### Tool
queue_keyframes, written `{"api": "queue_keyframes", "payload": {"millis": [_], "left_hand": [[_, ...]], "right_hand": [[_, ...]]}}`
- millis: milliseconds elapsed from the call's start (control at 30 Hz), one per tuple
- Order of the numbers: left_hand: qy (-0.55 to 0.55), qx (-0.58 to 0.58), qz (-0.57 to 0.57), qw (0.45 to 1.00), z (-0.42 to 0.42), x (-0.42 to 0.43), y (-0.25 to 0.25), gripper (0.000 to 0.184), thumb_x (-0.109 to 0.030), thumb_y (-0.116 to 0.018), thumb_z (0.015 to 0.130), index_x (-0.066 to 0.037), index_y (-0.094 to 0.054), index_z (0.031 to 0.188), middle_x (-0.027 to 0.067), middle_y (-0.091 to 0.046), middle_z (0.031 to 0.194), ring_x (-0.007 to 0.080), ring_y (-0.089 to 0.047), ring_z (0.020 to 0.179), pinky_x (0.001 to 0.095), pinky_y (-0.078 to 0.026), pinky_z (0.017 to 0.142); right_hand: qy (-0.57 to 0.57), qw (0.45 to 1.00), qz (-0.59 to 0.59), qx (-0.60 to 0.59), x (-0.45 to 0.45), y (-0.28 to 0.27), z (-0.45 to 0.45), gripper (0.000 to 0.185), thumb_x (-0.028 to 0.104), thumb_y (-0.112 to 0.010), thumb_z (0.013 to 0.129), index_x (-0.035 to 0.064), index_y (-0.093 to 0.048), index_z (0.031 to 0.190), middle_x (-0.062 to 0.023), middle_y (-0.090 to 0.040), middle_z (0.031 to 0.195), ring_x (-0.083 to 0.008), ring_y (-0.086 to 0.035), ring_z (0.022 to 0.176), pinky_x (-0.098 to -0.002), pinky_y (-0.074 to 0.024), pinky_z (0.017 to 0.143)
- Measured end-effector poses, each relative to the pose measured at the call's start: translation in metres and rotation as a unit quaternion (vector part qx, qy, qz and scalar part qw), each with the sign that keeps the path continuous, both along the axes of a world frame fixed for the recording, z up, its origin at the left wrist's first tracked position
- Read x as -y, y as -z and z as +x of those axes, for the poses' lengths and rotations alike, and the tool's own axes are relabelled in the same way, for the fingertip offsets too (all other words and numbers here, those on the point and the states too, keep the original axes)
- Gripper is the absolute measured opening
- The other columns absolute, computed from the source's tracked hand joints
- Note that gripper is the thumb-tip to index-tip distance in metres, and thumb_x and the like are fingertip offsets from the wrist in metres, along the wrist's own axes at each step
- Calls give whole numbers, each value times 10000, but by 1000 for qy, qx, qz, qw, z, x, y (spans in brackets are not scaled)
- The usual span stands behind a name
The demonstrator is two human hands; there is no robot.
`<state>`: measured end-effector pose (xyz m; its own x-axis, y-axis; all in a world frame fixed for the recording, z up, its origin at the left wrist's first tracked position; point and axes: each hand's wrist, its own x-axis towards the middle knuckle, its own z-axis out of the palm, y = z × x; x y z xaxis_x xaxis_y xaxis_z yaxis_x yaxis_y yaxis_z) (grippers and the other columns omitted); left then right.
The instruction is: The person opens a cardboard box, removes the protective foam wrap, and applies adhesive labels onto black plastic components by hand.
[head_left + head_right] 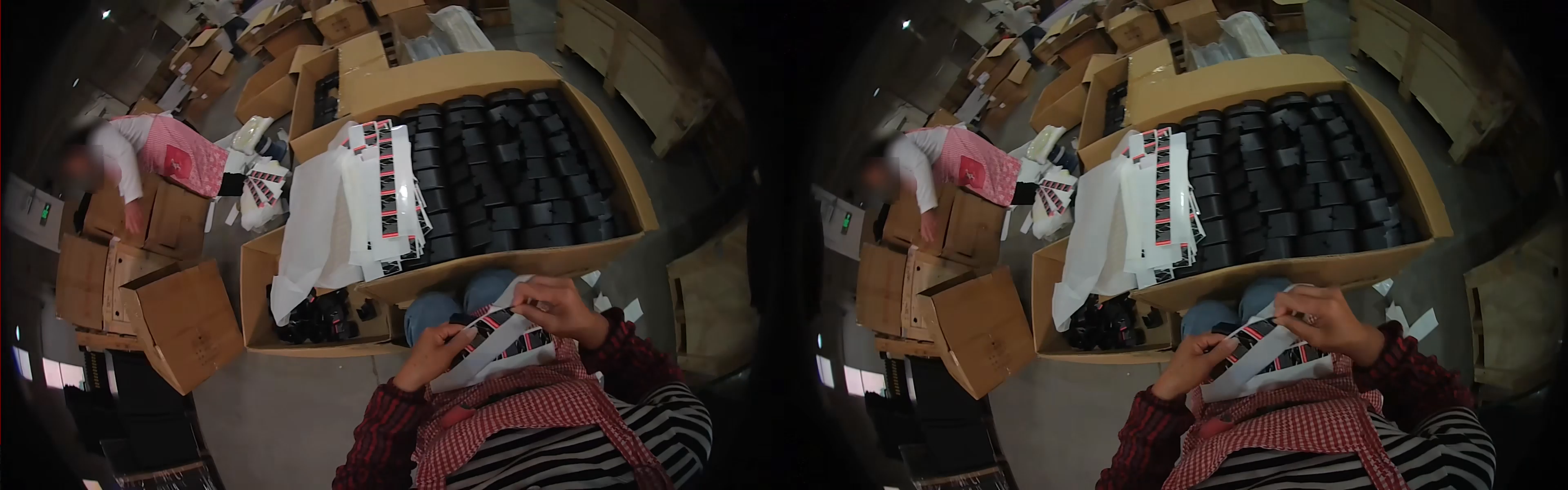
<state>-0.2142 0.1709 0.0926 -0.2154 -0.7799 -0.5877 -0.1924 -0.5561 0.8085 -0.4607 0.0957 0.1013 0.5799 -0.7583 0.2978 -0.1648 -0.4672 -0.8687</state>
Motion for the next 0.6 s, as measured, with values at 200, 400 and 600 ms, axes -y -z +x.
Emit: {"api": "queue_keyframes", "payload": {"millis": [200, 400, 600], "left_hand": [[-40, -79, 60, 994, -7, -10, 38, 315, -332, -586, 934, -48, -719, 931, -21, -626, 697, 59, -544, 595, 229, -437, 524], [115, 137, 18, 984, -4, -15, 25, 255, -283, -652, 881, -46, -724, 940, 75, -671, 733, 118, -607, 665, 244, -475, 650], [72, 285, -261, 920, -6, -24, -2, 222, -132, -613, 873, -50, -660, 1074, 156, -646, 960, 241, -619, 891, 314, -476, 786]], "right_hand": [[-50, 967, -249, -22, -17, 14, -17, 132, -45, -662, 753, 6, -639, 872, -77, -611, 776, -226, -620, 659, -304, -512, 580], [73, 996, 0, -42, -20, 12, -46, 163, -41, -673, 779, -18, -634, 936, -82, -608, 810, -165, -601, 697, -266, -488, 608], [67, 993, 95, 36, -19, 23, -23, 284, 8, -688, 824, -16, -601, 1094, -33, -584, 874, -84, -545, 734, -211, -450, 629]]}}
